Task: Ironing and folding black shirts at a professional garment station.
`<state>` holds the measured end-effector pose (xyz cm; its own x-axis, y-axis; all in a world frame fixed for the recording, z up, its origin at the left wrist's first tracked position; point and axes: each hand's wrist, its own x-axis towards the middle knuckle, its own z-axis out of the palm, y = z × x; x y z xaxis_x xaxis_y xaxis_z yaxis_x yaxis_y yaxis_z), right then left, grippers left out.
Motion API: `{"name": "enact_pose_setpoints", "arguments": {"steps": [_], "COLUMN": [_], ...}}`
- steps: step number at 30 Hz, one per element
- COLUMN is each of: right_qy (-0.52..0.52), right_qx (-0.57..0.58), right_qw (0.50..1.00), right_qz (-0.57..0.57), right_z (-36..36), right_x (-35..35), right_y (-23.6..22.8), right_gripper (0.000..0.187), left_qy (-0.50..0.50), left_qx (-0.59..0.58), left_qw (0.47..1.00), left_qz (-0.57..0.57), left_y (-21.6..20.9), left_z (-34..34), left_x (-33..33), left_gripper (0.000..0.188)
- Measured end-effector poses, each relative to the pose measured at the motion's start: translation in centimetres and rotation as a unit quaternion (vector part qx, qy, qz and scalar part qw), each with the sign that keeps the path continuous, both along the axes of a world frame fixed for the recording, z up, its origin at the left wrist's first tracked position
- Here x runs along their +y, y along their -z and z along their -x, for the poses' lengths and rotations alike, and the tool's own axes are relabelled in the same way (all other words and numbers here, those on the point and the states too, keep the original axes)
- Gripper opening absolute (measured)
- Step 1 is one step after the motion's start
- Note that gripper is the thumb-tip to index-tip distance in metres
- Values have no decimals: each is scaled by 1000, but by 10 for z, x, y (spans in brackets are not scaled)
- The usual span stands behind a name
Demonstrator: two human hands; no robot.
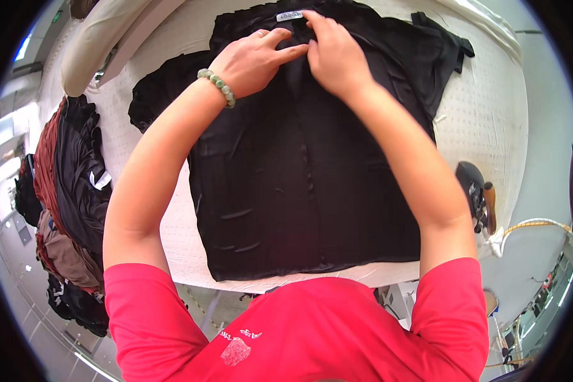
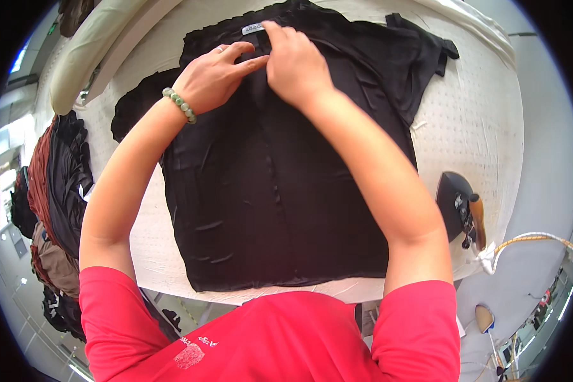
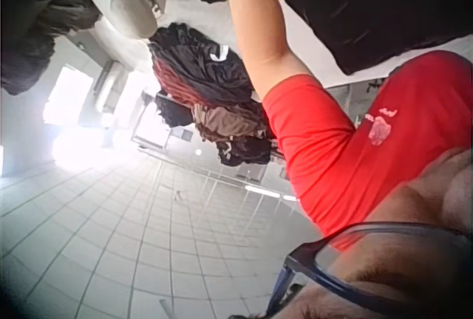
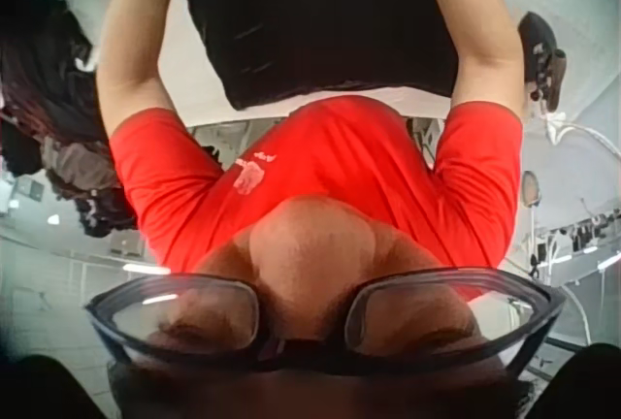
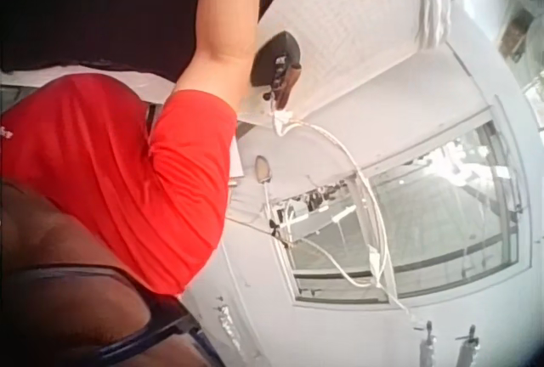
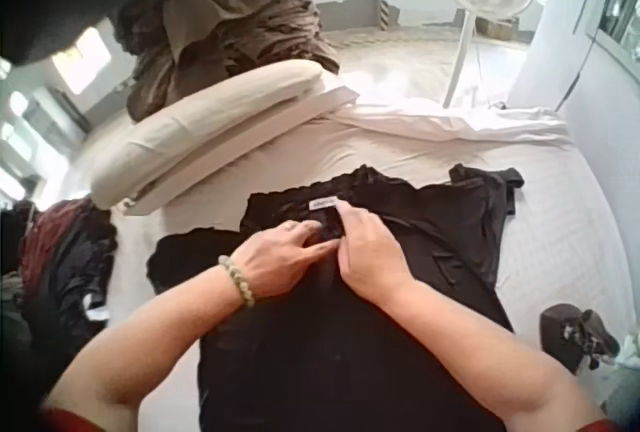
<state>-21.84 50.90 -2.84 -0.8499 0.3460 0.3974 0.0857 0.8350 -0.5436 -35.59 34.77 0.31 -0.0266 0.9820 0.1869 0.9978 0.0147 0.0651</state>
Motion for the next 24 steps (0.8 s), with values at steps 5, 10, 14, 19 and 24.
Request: {"name": "enact_pose_setpoints", "arguments": {"steps": [5, 10, 14, 19, 24], "right_qy": [-85, -224, -173, -54, 267], "right_qx": [-140, -266, -185, -182, -86], "right_qw": [986, 935, 965, 975, 873], "right_qz": [-31, 68, 64, 111, 399], "right_z": [-143, -296, -349, -375, -404], "right_x": [-125, -230, -263, -304, -348], "right_y": [-15, -41, -37, -38, -46], "right_gripper": [72, 77, 70, 61, 43], "left_qy": [27, -3, -8, -87, -46], "left_qx": [51, 74, 72, -8, -61], "left_qw": [998, 996, 997, 994, 996], "left_qz": [33, 47, 23, 61, -55], "left_y": [2, -1, -13, 1, 34], "left_z": [-13, -24, -32, -39, -33], "left_x": [-8, -11, -6, -11, -18], "left_gripper": [50, 54, 50, 43, 41]}}
